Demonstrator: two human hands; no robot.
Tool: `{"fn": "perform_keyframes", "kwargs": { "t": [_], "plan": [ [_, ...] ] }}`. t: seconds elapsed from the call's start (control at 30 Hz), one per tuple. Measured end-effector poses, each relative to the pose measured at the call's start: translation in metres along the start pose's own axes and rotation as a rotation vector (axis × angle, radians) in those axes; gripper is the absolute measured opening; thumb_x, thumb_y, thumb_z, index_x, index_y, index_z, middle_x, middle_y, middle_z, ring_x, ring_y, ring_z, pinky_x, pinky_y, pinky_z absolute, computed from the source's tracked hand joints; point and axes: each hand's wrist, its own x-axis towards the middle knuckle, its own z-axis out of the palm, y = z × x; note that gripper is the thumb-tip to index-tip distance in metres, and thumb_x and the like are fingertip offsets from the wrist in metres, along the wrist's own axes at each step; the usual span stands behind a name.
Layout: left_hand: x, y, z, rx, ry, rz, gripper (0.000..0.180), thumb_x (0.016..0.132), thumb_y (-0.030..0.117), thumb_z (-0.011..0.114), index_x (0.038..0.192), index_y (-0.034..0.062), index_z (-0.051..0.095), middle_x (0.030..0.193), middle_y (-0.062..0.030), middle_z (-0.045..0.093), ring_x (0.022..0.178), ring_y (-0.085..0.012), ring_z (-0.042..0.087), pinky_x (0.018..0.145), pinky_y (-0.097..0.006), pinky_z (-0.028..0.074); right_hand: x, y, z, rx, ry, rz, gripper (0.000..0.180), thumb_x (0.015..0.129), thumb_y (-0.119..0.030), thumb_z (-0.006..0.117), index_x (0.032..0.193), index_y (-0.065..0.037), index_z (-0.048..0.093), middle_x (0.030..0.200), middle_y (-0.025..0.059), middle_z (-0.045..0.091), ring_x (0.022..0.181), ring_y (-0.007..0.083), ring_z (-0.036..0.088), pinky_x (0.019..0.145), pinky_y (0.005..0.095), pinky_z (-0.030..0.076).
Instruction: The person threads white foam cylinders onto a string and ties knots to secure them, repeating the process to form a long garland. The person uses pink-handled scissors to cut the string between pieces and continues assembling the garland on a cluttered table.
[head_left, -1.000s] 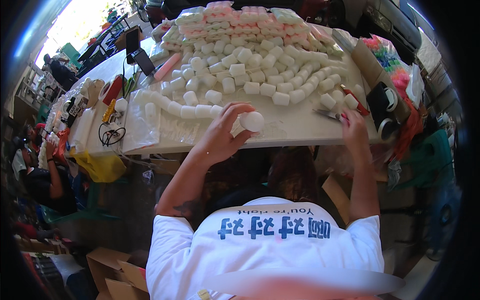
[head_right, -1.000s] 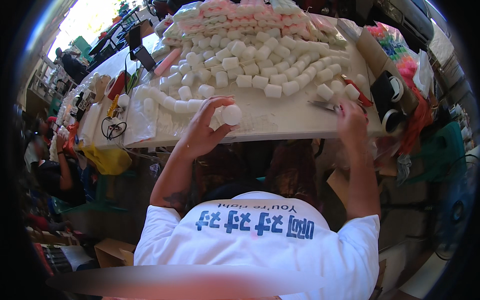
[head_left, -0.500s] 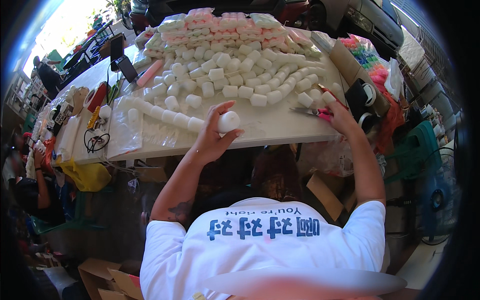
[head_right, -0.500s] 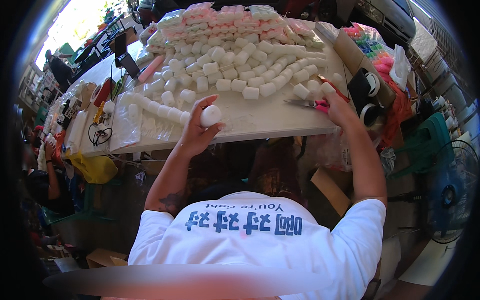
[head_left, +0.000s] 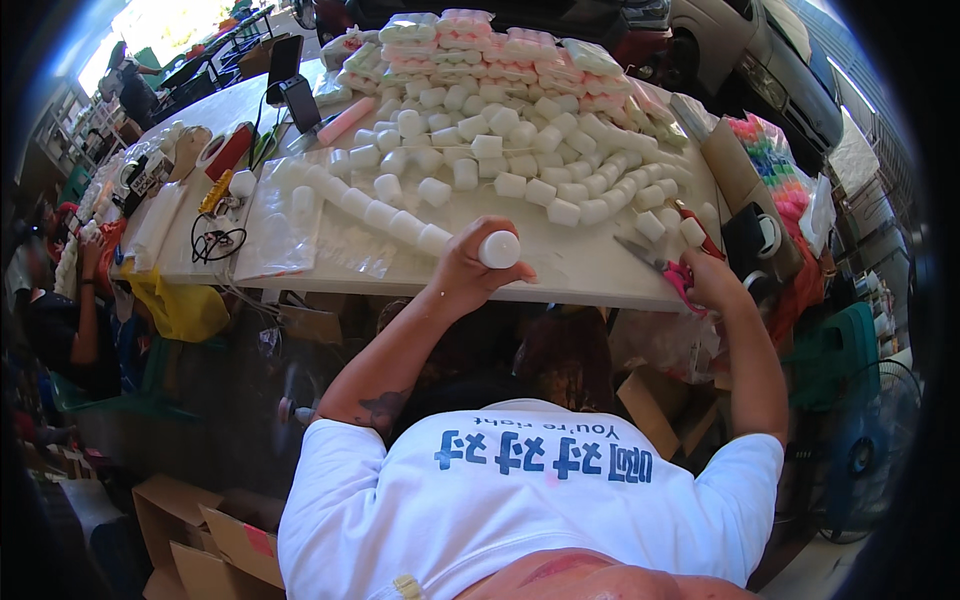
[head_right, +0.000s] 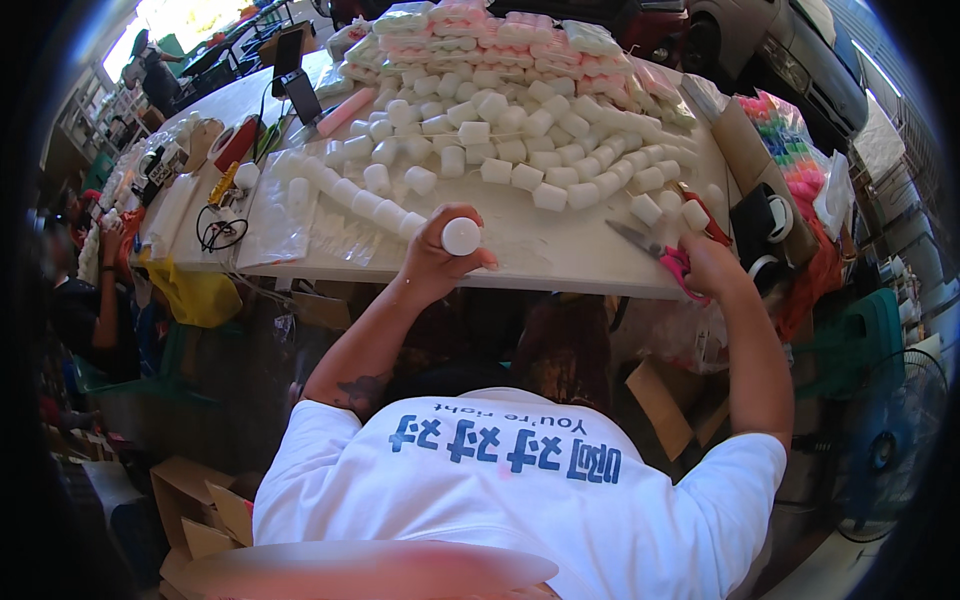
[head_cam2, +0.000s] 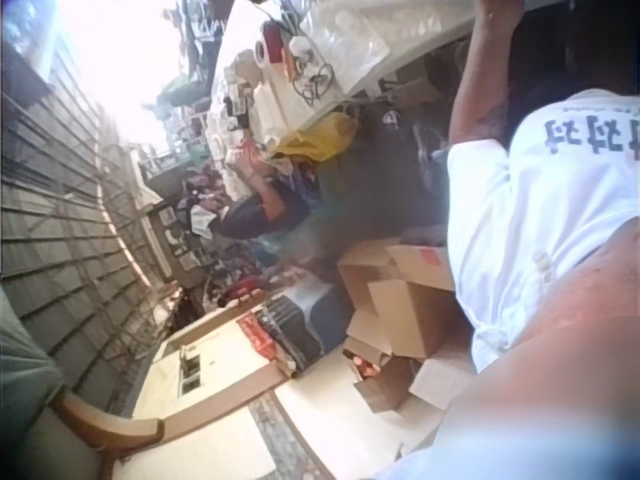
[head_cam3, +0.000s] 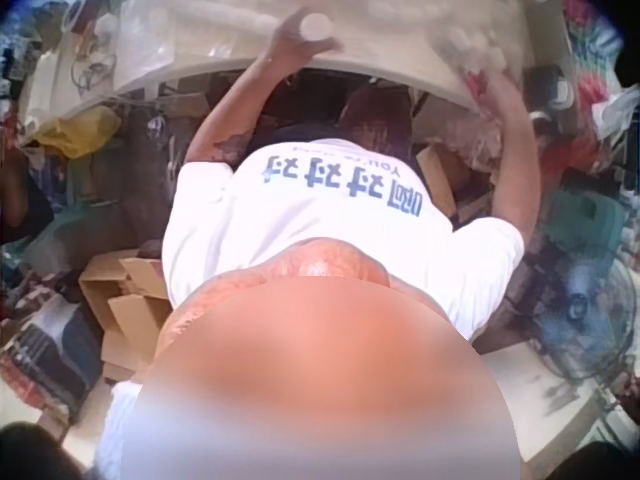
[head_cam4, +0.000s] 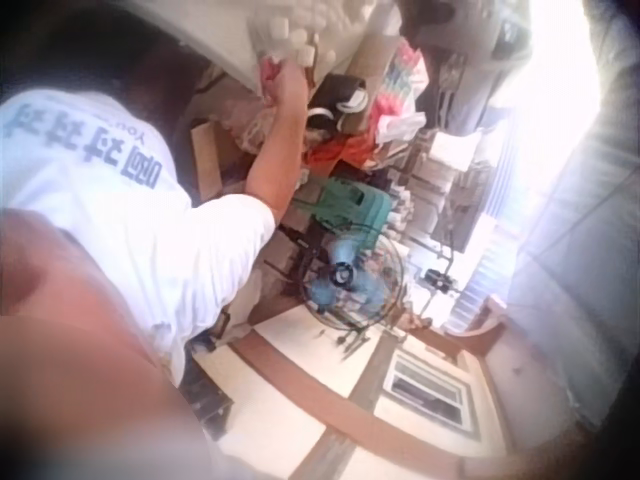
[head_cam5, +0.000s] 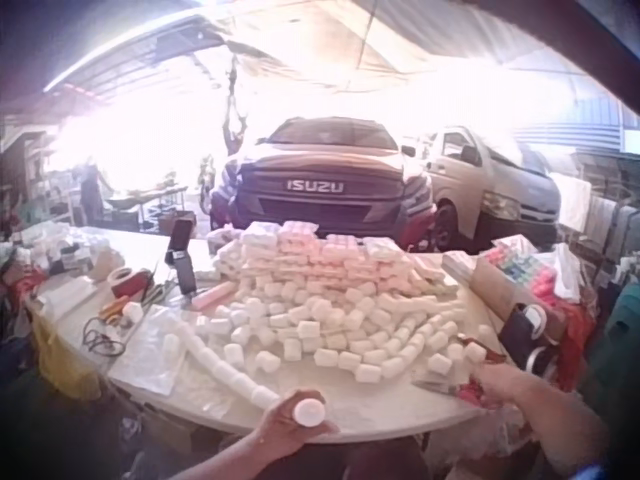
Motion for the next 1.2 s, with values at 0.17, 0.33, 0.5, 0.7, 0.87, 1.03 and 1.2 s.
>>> {"fn": "perform_keyframes", "kwargs": {
  "t": [0.17,0.33,0.5,0.7,0.87,1.03,1.2],
  "plan": [
    [0.000,-0.004,0.001,0.034,0.055,-0.053,0.043,0.068,0.016,0.087,0.096,0.0085,0.056,0.081,-0.0016,0.057,0.074,-0.0127,0.052,0.069,-0.028,0.047,-0.018,-0.004,0.013,0.111,0.157,0.020,0.053,0.069,-0.005,0.069,0.121,-0.008,0.054,0.094,0.0179,0.064,0.090,0.0324,0.064,0.081,0.0387,0.050],
    [0.004,-0.003,0.004,0.195,0.137,-0.010,0.037,0.070,0.019,0.085,0.092,0.0080,0.058,0.080,-0.0071,0.060,0.073,-0.0204,0.058,0.068,-0.031,0.048,-0.061,-0.050,-0.014,1.209,0.140,-0.037,0.057,0.077,-0.006,0.070,0.129,-0.007,0.049,0.093,0.0109,0.064,0.087,0.0239,0.064,0.077,0.0356,0.051],
    [0.006,0.002,0.010,0.289,0.128,-0.073,0.027,0.074,0.017,0.079,0.090,0.0080,0.058,0.081,-0.0073,0.060,0.074,-0.0213,0.058,0.068,-0.032,0.048,-0.062,-0.151,-0.029,1.973,0.352,-0.728,0.063,0.081,-0.013,0.074,0.133,-0.008,0.040,0.105,0.0120,0.063,0.091,0.0271,0.064,0.087,0.0380,0.050],
    [0.004,0.003,0.005,0.295,0.140,-0.080,0.028,0.073,0.017,0.078,0.092,0.0086,0.059,0.082,-0.0105,0.061,0.076,-0.0277,0.061,0.069,-0.035,0.049,-0.055,-0.216,-0.040,1.561,0.716,-0.982,0.047,0.086,-0.021,0.071,0.122,-0.011,0.042,0.106,0.0135,0.065,0.102,0.0310,0.064,0.092,0.0434,0.050],
    [0.000,0.002,0.006,0.208,0.100,-0.109,0.029,0.072,0.015,0.078,0.094,0.0092,0.059,0.083,-0.0104,0.062,0.078,-0.0266,0.062,0.070,-0.034,0.049,-0.051,-0.243,-0.035,1.432,0.732,-0.944,0.038,0.085,-0.010,0.070,0.114,-0.010,0.046,0.111,0.0158,0.062,0.104,0.0285,0.062,0.089,0.0436,0.051],
    [0.001,-0.004,0.009,0.195,0.129,-0.017,0.030,0.071,0.014,0.079,0.094,0.0097,0.060,0.079,-0.0095,0.063,0.074,-0.0240,0.063,0.068,-0.034,0.050,-0.049,-0.244,-0.030,1.130,0.734,-0.885,0.040,0.084,-0.009,0.071,0.115,-0.007,0.045,0.111,0.0140,0.061,0.102,0.0250,0.061,0.090,0.0423,0.051],
    [0.003,-0.007,0.009,0.166,0.126,-0.117,0.029,0.071,0.014,0.079,0.093,0.0091,0.061,0.079,-0.0093,0.063,0.071,-0.0238,0.061,0.068,-0.034,0.050,-0.038,-0.244,-0.019,1.696,0.936,-1.014,0.038,0.086,-0.009,0.069,0.115,-0.006,0.045,0.109,0.0117,0.060,0.103,0.0217,0.060,0.092,0.0356,0.046]
  ]
}}
